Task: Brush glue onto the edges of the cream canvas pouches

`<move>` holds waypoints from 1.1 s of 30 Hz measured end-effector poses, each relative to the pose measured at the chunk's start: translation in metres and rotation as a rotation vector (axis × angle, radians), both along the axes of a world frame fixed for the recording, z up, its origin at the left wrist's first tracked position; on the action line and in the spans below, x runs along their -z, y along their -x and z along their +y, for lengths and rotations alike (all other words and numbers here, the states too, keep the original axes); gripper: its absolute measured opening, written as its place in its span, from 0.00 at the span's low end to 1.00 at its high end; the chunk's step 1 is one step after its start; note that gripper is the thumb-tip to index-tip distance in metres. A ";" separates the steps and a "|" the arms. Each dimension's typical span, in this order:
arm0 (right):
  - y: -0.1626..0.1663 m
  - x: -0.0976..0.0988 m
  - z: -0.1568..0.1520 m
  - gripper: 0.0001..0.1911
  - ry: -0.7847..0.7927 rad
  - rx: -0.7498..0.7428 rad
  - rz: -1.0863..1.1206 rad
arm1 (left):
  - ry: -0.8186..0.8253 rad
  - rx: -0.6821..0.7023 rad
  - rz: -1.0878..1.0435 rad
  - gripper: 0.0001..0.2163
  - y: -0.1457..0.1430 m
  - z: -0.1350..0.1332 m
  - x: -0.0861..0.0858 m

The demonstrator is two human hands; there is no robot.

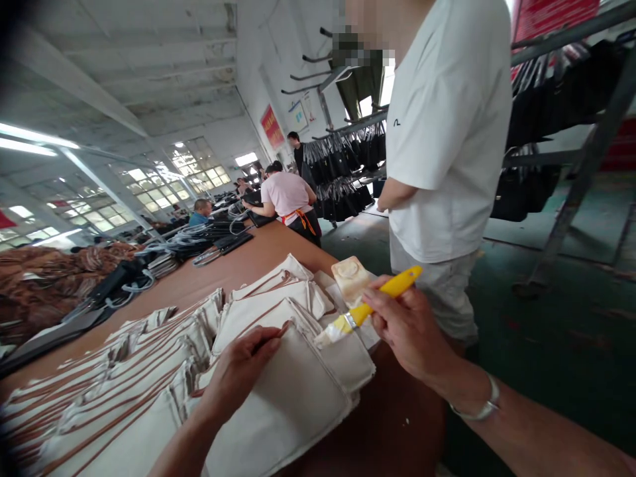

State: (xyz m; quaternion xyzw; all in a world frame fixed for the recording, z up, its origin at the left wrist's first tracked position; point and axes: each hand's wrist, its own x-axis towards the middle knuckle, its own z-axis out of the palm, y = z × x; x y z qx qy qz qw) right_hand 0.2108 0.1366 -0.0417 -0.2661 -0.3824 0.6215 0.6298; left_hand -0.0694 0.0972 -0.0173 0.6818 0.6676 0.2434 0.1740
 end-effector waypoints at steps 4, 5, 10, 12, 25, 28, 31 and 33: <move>0.016 -0.014 0.004 0.12 -0.204 -0.064 -0.203 | 0.072 0.073 -0.139 0.15 -0.025 -0.027 -0.005; 0.019 -0.014 0.004 0.12 -0.252 -0.075 -0.271 | 0.087 0.087 -0.166 0.15 -0.029 -0.033 -0.005; 0.023 -0.015 -0.001 0.13 -0.431 0.061 -0.499 | 0.158 0.125 -0.256 0.16 -0.042 -0.052 -0.008; 0.019 -0.016 -0.004 0.13 -0.389 0.107 -0.482 | 0.176 0.132 -0.252 0.16 -0.043 -0.056 -0.009; 0.003 -0.010 -0.004 0.14 -0.288 0.062 -0.380 | 0.125 0.210 -0.225 0.13 -0.057 -0.076 0.001; 0.006 -0.009 -0.011 0.16 -0.259 -0.141 -0.368 | 0.067 0.182 -0.216 0.11 -0.062 -0.079 0.004; 0.001 -0.014 -0.019 0.14 -0.236 -0.339 -0.368 | 0.052 0.107 -0.231 0.09 -0.062 -0.081 0.007; -0.006 -0.018 -0.020 0.13 -0.237 -0.350 -0.352 | 0.056 0.100 -0.228 0.09 -0.062 -0.082 0.006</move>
